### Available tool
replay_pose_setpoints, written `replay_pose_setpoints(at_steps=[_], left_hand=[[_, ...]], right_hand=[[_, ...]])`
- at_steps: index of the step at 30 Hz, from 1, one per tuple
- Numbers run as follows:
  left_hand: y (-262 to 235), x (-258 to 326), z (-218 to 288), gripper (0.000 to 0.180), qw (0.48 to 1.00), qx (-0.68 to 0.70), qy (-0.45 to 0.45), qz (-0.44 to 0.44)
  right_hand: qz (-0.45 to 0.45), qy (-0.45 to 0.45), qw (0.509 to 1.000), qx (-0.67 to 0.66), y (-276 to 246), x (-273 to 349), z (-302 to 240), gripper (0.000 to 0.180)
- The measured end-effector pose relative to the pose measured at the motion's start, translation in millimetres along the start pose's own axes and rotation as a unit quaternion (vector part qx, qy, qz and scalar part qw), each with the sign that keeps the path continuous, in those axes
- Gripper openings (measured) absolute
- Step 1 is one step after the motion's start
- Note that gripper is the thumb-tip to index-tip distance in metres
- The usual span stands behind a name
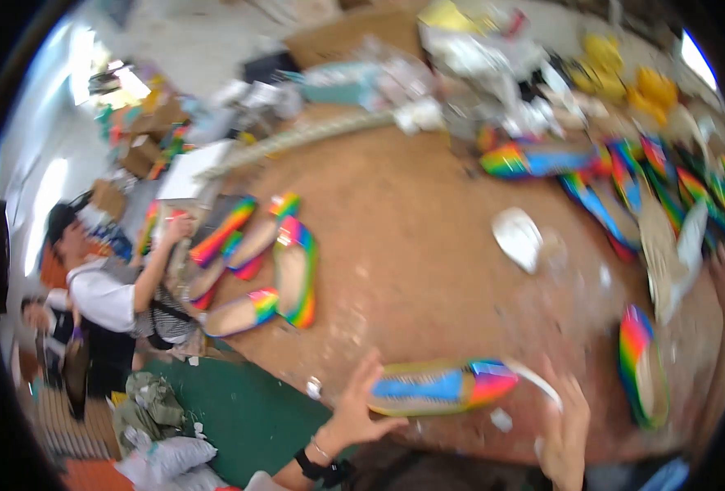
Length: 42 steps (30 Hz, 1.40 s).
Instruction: Assembling shoe insoles and outers in a factory setting.
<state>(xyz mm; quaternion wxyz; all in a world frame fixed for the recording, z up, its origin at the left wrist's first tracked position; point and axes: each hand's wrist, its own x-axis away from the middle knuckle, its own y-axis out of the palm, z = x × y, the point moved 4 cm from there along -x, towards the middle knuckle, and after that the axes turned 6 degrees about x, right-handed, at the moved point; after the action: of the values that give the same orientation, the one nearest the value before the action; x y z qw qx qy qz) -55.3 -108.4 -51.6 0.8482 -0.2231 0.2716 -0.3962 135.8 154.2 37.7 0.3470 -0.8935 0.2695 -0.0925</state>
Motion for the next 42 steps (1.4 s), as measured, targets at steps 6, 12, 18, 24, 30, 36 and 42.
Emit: replay_pose_setpoints(at_steps=[6,12,18,24,30,36,42], left_hand=[[9,14,-26,0.113,0.991,0.088,-0.105,-0.002],[22,18,-22,0.132,0.993,0.11,-0.009,0.039],[21,29,-26,0.137,0.991,0.128,-0.003,0.047],[22,11,-35,0.136,0.99,0.128,0.027,0.053],[3,23,-26,0.122,0.993,0.095,-0.015,0.067],[12,9,-9,0.077,0.987,0.14,-0.069,0.035],[2,13,-7,0.074,0.988,0.148,-0.014,0.034]], right_hand=[[-0.038,-0.113,0.97,0.211,60,-28,-42,0.043],[-0.08,-0.252,0.962,0.061,126,-18,-32,0.032],[-0.125,-0.227,0.966,-0.022,163,-20,-40,0.034],[-0.106,-0.224,0.968,-0.024,181,-40,-34,0.031],[-0.155,-0.257,0.954,-0.014,186,-42,-50,0.031],[-0.193,-0.315,0.925,0.087,168,-26,-54,0.041],[-0.312,-0.404,0.859,0.034,182,-33,-57,0.044]])
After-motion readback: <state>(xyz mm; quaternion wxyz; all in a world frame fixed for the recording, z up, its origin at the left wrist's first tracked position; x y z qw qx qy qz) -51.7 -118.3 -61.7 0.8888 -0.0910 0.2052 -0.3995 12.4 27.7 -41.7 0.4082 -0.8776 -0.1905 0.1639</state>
